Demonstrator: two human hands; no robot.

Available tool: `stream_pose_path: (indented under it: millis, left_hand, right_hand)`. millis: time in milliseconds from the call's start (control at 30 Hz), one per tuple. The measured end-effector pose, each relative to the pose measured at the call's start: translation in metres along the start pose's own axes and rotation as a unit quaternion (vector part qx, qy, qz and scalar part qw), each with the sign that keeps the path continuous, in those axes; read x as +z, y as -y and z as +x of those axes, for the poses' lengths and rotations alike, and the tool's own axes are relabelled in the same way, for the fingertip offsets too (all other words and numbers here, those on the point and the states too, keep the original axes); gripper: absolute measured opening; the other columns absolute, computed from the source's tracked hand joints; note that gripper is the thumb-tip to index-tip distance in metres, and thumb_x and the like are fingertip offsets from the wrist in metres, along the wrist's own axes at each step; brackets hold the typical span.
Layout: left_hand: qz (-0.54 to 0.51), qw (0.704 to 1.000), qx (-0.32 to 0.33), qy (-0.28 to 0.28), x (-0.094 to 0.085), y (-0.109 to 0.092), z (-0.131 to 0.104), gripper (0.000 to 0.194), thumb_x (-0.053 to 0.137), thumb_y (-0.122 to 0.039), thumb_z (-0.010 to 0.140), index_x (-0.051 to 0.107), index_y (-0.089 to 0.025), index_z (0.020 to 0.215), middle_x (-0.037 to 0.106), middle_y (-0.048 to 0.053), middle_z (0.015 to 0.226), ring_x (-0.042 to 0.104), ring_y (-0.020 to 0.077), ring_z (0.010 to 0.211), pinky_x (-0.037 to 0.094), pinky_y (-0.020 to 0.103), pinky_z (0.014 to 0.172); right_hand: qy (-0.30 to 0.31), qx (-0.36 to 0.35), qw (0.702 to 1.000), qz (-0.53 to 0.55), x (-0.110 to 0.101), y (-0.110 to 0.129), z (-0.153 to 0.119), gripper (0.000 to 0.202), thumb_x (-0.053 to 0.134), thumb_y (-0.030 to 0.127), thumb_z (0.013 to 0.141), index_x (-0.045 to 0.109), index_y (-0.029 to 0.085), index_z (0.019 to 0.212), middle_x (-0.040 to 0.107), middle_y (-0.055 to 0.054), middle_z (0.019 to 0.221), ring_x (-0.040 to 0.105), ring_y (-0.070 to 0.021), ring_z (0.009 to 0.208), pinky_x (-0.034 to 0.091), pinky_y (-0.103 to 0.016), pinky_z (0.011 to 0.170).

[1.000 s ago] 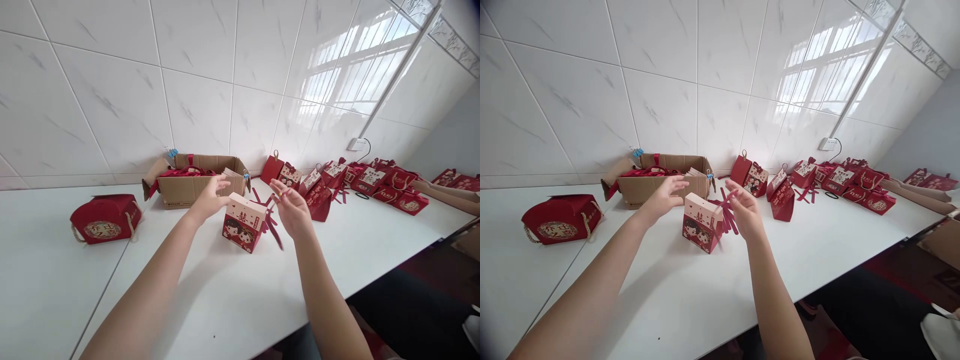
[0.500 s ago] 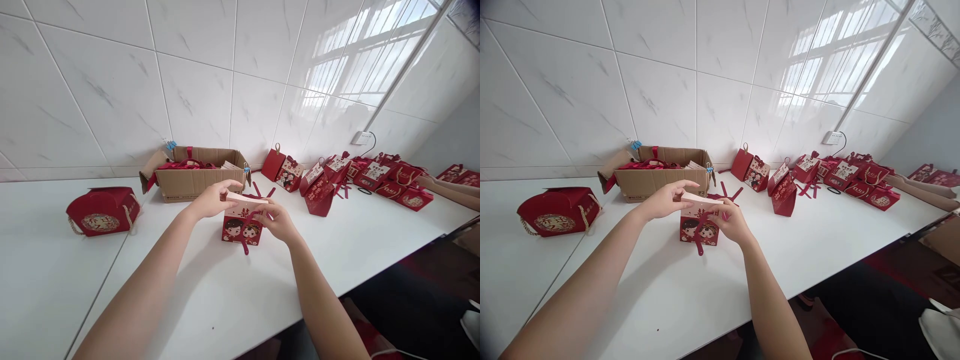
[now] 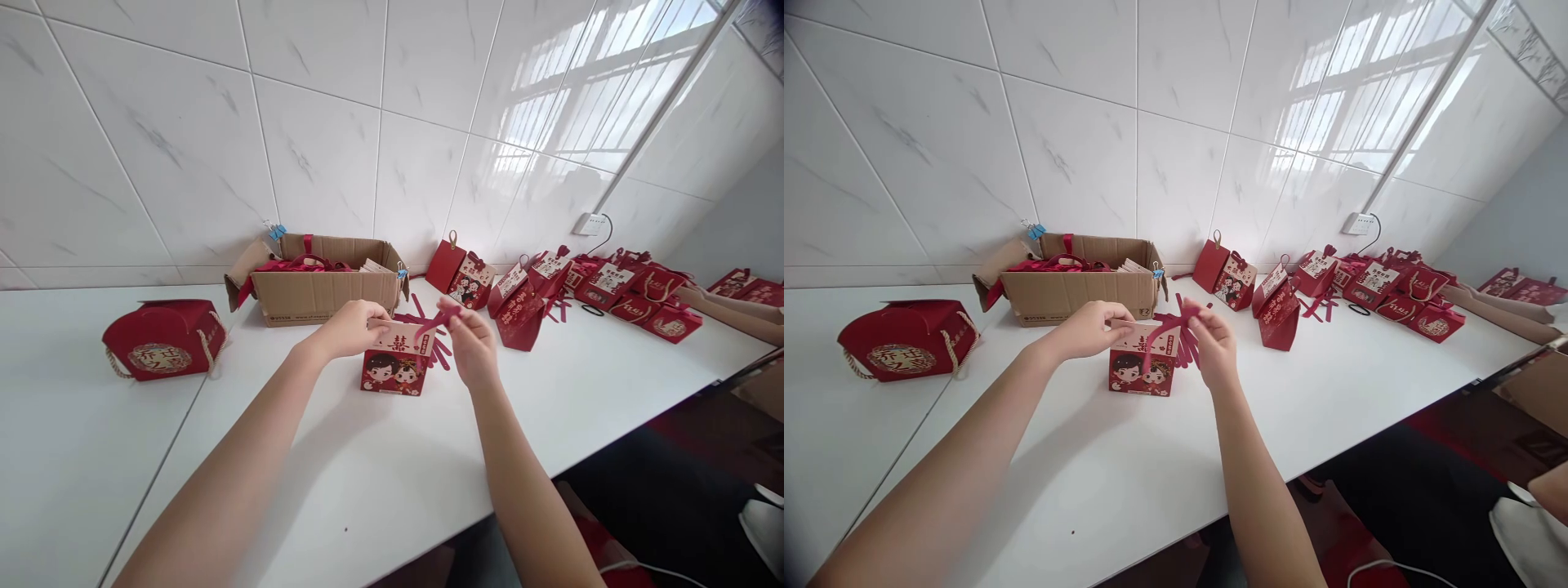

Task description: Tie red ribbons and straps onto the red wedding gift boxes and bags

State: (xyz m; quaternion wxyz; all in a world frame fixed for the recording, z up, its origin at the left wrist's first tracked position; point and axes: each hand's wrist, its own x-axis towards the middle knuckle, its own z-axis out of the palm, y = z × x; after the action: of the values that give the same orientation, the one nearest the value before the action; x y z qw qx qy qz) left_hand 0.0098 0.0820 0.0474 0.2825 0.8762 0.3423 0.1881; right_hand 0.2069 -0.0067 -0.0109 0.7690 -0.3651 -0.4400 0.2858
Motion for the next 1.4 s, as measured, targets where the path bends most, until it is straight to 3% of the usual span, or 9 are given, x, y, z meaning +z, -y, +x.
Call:
stream_pose_path:
  millis: [100,200,267,367,500,633,900,1233,1400]
  left_hand:
    - [0.001,1.0,0.029,0.011,-0.002,-0.001,-0.002,0.022,0.055,-0.038,0.076,0.068,-0.022,0.084,0.07,0.004,0.088,0.062,0.0231,0.081,0.047,0.032,0.068]
    - [-0.012,0.996,0.072,0.042,-0.004,-0.002,-0.003,0.021,0.055,-0.039,0.077,0.069,-0.024,0.081,0.07,0.003,0.091,0.061,0.0235,0.086,0.047,0.034,0.075]
    - [-0.034,0.993,0.096,0.066,-0.003,-0.004,-0.004,0.022,0.055,-0.04,0.078,0.069,-0.024,0.08,0.07,0.003,0.091,0.061,0.023,0.086,0.048,0.034,0.077]
    - [-0.07,0.986,0.118,0.094,-0.001,-0.008,-0.005,0.023,0.056,-0.042,0.078,0.071,-0.025,0.082,0.07,0.003,0.092,0.061,0.0224,0.087,0.048,0.034,0.078]
    - [-0.074,0.984,0.123,0.107,0.002,-0.011,-0.005,0.024,0.056,-0.044,0.08,0.071,-0.025,0.084,0.07,0.003,0.094,0.061,0.0226,0.09,0.047,0.033,0.08]
    - [-0.057,0.986,0.115,0.109,0.001,-0.009,-0.004,0.023,0.056,-0.043,0.08,0.071,-0.027,0.085,0.07,0.002,0.095,0.061,0.0229,0.091,0.046,0.033,0.08]
    - [-0.04,0.99,0.103,0.083,0.0,-0.005,-0.003,0.024,0.055,-0.043,0.081,0.071,-0.027,0.089,0.07,0.002,0.096,0.061,0.0239,0.093,0.046,0.035,0.084]
    - [-0.035,0.992,0.098,0.075,0.001,-0.004,-0.002,0.025,0.054,-0.044,0.08,0.071,-0.026,0.088,0.071,0.002,0.097,0.061,0.024,0.093,0.047,0.035,0.084]
    - [-0.027,0.994,0.083,0.059,0.002,-0.004,-0.002,0.023,0.054,-0.039,0.08,0.071,-0.027,0.09,0.071,0.002,0.099,0.062,0.024,0.094,0.048,0.034,0.08]
  right_hand:
    - [-0.193,-0.026,0.98,0.044,-0.005,0.0,0.006,0.018,0.073,0.03,0.068,0.058,0.022,0.071,0.064,0.003,0.077,0.063,-0.013,0.077,0.053,-0.034,0.082]
    - [-0.267,-0.043,0.961,-0.053,-0.007,-0.002,0.008,0.018,0.073,0.03,0.066,0.058,0.02,0.069,0.061,0.002,0.073,0.059,-0.0117,0.067,0.053,-0.031,0.071]
    - [-0.238,-0.048,0.961,-0.13,-0.005,-0.002,0.007,0.018,0.073,0.03,0.065,0.059,0.019,0.07,0.063,-0.001,0.076,0.06,-0.0133,0.069,0.053,-0.03,0.067]
    - [-0.117,-0.025,0.976,-0.18,0.003,-0.002,0.002,0.019,0.073,0.032,0.064,0.061,0.019,0.07,0.064,-0.002,0.074,0.061,-0.0155,0.072,0.053,-0.03,0.066]
    - [0.059,0.02,0.985,-0.163,0.009,-0.001,-0.006,0.02,0.075,0.032,0.065,0.061,0.02,0.069,0.066,-0.002,0.079,0.063,-0.0158,0.074,0.053,-0.032,0.069]
    - [0.151,0.034,0.978,-0.137,0.008,0.002,-0.01,0.02,0.076,0.032,0.066,0.061,0.02,0.068,0.064,-0.001,0.077,0.062,-0.0149,0.073,0.053,-0.032,0.071]
    - [0.164,0.093,0.976,-0.109,0.003,0.009,-0.008,0.024,0.079,0.036,0.065,0.063,0.021,0.074,0.065,0.0,0.073,0.064,-0.0147,0.067,0.054,-0.03,0.062]
    - [0.167,0.13,0.973,-0.097,0.002,0.007,-0.008,0.025,0.08,0.038,0.063,0.065,0.02,0.072,0.065,0.001,0.067,0.06,-0.0124,0.057,0.046,-0.023,0.046]
    - [0.175,0.12,0.97,-0.114,-0.001,0.008,-0.007,0.038,0.057,0.057,0.08,0.069,0.021,0.085,0.069,-0.003,0.078,0.063,-0.013,0.062,0.044,-0.021,0.046]
